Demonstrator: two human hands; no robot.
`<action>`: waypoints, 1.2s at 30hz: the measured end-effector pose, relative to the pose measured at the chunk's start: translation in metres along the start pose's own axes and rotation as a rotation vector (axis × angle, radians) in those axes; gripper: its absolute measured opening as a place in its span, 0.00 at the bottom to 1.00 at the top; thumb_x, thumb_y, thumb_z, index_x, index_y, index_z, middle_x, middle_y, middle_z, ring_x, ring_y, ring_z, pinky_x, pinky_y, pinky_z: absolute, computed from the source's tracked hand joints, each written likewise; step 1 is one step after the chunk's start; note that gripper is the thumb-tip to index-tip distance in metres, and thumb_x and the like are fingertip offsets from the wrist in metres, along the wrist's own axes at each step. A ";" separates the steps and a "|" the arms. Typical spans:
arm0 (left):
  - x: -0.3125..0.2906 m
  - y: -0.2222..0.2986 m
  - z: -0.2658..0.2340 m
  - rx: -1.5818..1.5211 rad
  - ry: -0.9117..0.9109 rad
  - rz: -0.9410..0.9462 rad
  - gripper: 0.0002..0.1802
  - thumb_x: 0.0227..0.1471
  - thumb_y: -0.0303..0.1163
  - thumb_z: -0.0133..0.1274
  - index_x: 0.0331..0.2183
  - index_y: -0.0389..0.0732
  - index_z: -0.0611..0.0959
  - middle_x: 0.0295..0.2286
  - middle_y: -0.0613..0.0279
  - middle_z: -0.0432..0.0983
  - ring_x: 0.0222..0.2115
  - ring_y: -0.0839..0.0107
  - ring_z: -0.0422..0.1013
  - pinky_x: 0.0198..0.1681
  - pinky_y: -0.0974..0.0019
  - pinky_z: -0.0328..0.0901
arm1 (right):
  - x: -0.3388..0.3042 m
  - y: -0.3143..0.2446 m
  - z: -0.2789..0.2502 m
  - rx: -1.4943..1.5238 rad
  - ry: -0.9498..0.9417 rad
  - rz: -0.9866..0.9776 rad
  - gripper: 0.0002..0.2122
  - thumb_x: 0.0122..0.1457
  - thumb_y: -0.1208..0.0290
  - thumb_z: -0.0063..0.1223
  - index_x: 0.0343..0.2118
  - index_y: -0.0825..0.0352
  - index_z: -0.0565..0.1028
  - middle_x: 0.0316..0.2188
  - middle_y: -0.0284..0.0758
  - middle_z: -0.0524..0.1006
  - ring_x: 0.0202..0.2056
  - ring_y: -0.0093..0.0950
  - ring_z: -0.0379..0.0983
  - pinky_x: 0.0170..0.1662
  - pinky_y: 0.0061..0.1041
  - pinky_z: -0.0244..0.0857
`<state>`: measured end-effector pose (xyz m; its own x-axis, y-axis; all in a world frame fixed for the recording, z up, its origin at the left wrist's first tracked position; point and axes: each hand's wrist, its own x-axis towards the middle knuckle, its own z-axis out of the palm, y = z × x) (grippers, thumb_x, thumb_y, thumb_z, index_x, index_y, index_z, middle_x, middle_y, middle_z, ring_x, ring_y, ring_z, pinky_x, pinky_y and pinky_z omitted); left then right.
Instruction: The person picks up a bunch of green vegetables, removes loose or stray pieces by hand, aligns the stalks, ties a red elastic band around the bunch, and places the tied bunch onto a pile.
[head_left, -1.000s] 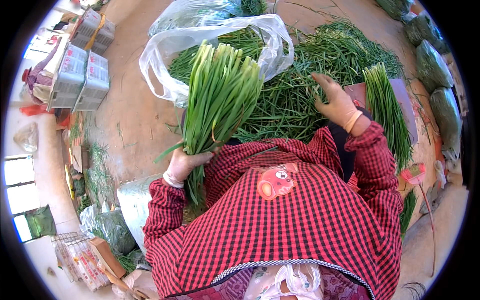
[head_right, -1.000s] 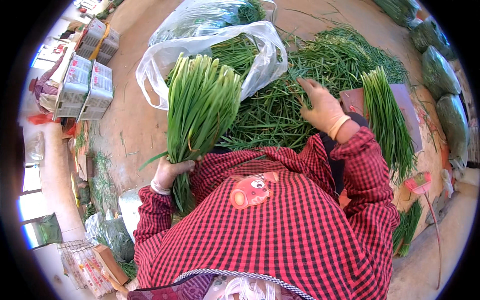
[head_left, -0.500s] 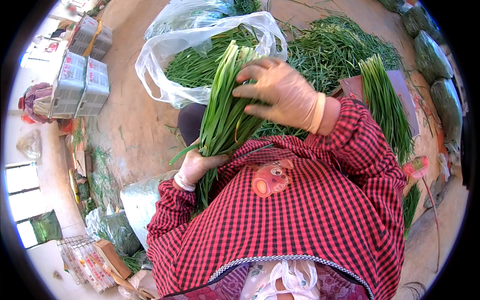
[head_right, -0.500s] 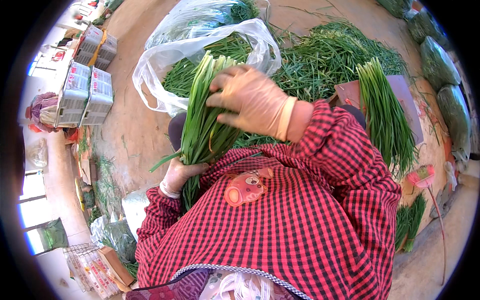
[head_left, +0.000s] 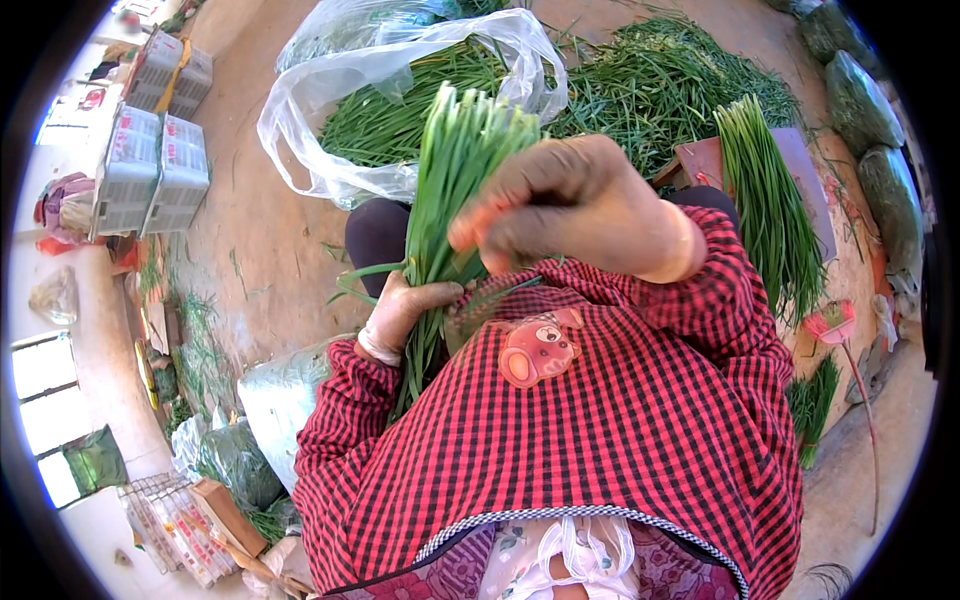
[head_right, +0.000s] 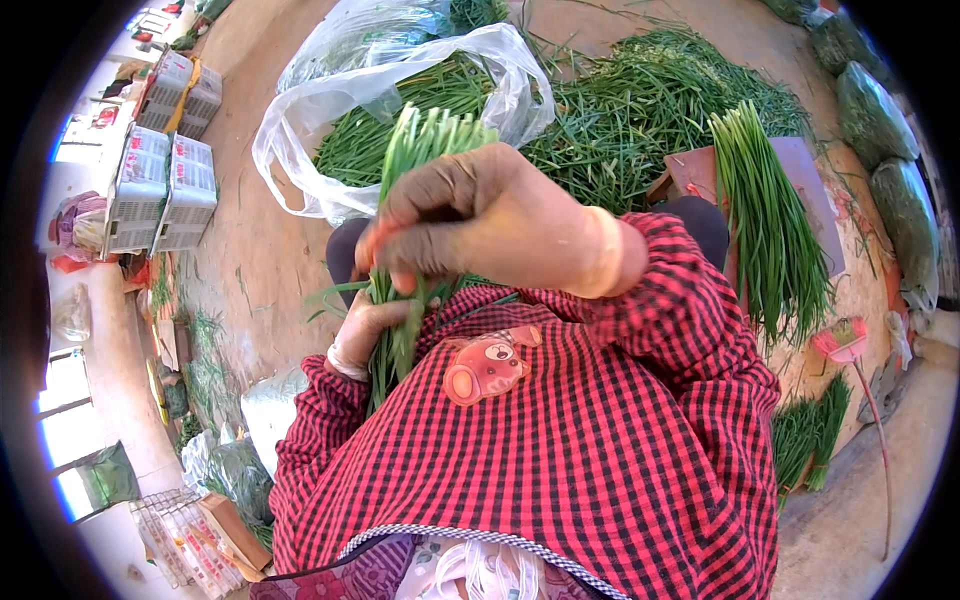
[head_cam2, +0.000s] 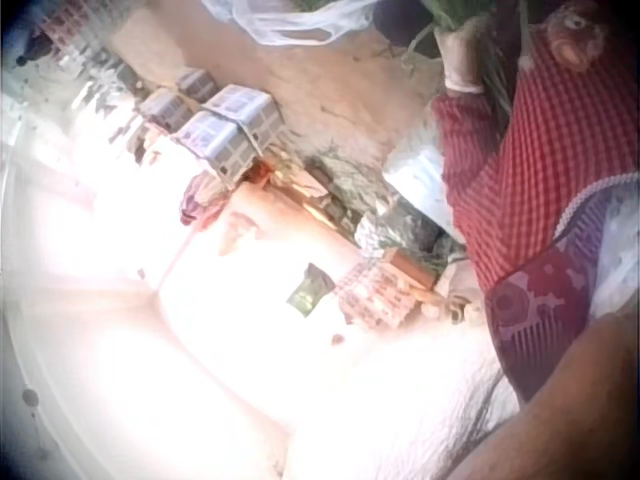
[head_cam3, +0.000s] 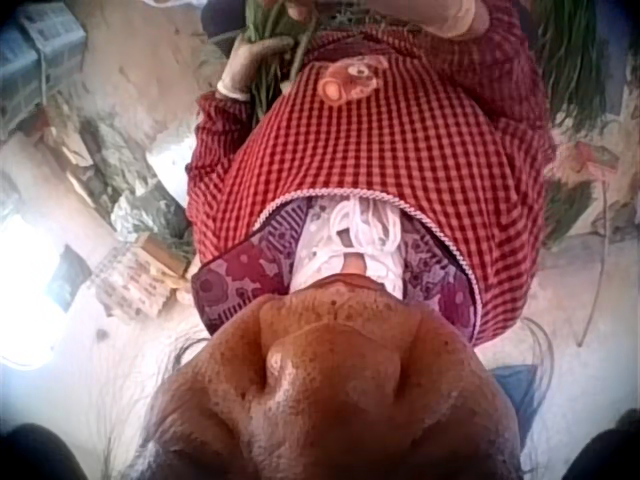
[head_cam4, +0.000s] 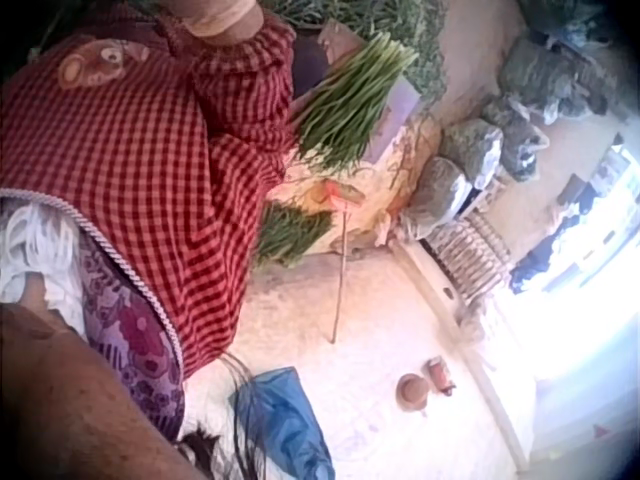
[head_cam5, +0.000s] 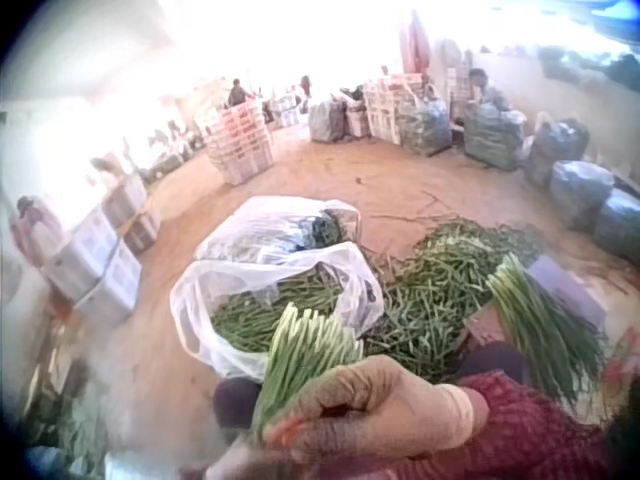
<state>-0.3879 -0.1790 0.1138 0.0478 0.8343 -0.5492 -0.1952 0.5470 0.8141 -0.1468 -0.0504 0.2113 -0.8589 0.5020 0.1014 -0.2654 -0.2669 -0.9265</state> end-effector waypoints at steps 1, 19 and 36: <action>0.003 -0.001 0.001 -0.100 -0.006 0.024 0.20 0.46 0.22 0.60 0.45 0.34 0.80 0.32 0.58 0.82 0.24 0.75 0.74 0.30 0.74 0.69 | -0.005 0.000 -0.005 -0.037 -0.123 -0.059 0.06 0.61 0.79 0.58 0.38 0.75 0.80 0.32 0.34 0.82 0.33 0.19 0.78 0.38 0.18 0.73; 0.002 0.005 0.014 -0.254 0.076 0.072 0.23 0.49 0.27 0.56 0.49 0.32 0.76 0.32 0.57 0.79 0.27 0.73 0.73 0.29 0.74 0.70 | 0.006 0.072 -0.031 -0.796 0.234 -0.081 0.08 0.56 0.66 0.60 0.30 0.66 0.79 0.24 0.38 0.80 0.26 0.32 0.78 0.32 0.29 0.71; -0.006 0.025 0.021 -0.331 -0.015 0.184 0.22 0.48 0.29 0.59 0.46 0.35 0.77 0.37 0.55 0.79 0.27 0.75 0.73 0.29 0.74 0.68 | 0.008 0.093 -0.079 -0.115 0.228 0.032 0.34 0.63 0.57 0.59 0.64 0.72 0.59 0.58 0.39 0.69 0.57 0.28 0.65 0.61 0.28 0.58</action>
<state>-0.3728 -0.1692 0.1412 -0.0033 0.9188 -0.3948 -0.5075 0.3387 0.7923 -0.1437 -0.0064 0.0977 -0.7417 0.6707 -0.0014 -0.1764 -0.1970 -0.9644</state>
